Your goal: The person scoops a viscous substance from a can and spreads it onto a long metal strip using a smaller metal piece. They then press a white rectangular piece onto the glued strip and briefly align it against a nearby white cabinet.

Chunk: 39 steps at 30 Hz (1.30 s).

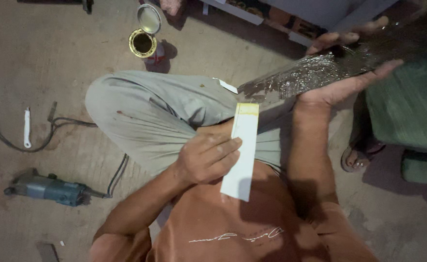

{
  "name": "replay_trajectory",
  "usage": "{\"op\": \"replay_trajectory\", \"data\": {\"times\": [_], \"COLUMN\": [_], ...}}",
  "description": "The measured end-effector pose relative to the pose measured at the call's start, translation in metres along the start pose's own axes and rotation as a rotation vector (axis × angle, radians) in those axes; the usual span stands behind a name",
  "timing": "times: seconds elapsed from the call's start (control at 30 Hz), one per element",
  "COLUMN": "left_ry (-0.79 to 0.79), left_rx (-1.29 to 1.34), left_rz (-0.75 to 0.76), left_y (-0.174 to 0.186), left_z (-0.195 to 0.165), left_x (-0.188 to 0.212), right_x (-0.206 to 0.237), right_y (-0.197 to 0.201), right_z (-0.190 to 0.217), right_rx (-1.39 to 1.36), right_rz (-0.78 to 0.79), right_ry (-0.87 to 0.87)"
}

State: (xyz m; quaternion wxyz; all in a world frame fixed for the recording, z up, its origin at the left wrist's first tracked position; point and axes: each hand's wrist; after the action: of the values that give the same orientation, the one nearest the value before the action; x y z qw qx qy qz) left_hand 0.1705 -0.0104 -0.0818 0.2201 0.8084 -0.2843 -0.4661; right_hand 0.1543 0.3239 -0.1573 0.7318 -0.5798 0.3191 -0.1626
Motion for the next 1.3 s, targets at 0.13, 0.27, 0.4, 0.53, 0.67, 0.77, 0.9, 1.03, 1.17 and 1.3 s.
{"op": "replay_trajectory", "data": {"times": [0.13, 0.27, 0.4, 0.53, 0.67, 0.77, 0.9, 1.03, 1.17, 1.3], "left_ry": [0.006, 0.059, 0.043, 0.042, 0.079, 0.063, 0.060, 0.075, 0.143, 0.093], "left_rx": [0.071, 0.031, 0.058, 0.076, 0.038, 0.037, 0.084, 0.181, 0.084, 0.112], "left_rz": [-0.041, -0.048, -0.093, -0.060, -0.052, -0.030, 0.003, -0.111, -0.067, -0.019], "left_y": [0.017, 0.028, 0.022, 0.014, 0.002, -0.012, -0.014, -0.003, -0.007, -0.015], "left_z": [0.000, 0.005, 0.012, 0.011, 0.006, -0.005, -0.021, -0.013, -0.001, -0.004], "left_x": [0.004, 0.000, -0.012, -0.021, -0.029, -0.035, -0.029, -0.019, -0.022, -0.030], "right_x": [0.003, 0.006, 0.004, 0.005, 0.010, 0.012, 0.014, 0.017, 0.025, 0.030], "right_y": [0.004, 0.007, 0.008, 0.006, 0.002, -0.002, -0.004, 0.000, 0.006, 0.008], "right_z": [0.010, 0.013, 0.012, 0.007, -0.001, -0.004, -0.002, 0.002, 0.003, 0.008], "right_rx": [-0.012, -0.006, -0.055, -0.055, -0.023, -0.051, -0.004, 0.024, 0.084, 0.105], "right_rz": [0.015, 0.030, 0.040, 0.036, 0.015, 0.041, 0.130, 0.109, 0.052, -0.036], "right_ry": [-0.035, -0.030, -0.053, -0.086, -0.084, -0.040, 0.003, 0.015, 0.008, -0.015]}}
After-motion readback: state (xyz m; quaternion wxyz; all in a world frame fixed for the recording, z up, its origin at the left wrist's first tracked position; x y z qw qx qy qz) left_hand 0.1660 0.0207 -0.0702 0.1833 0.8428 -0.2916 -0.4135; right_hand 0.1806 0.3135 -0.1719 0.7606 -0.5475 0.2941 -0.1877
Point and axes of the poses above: each hand's wrist, its own x-axis away from the middle knuckle, its own y-axis out of the back of the hand, z = x × y, and after that the axes turned 8 degrees about y, right-handed
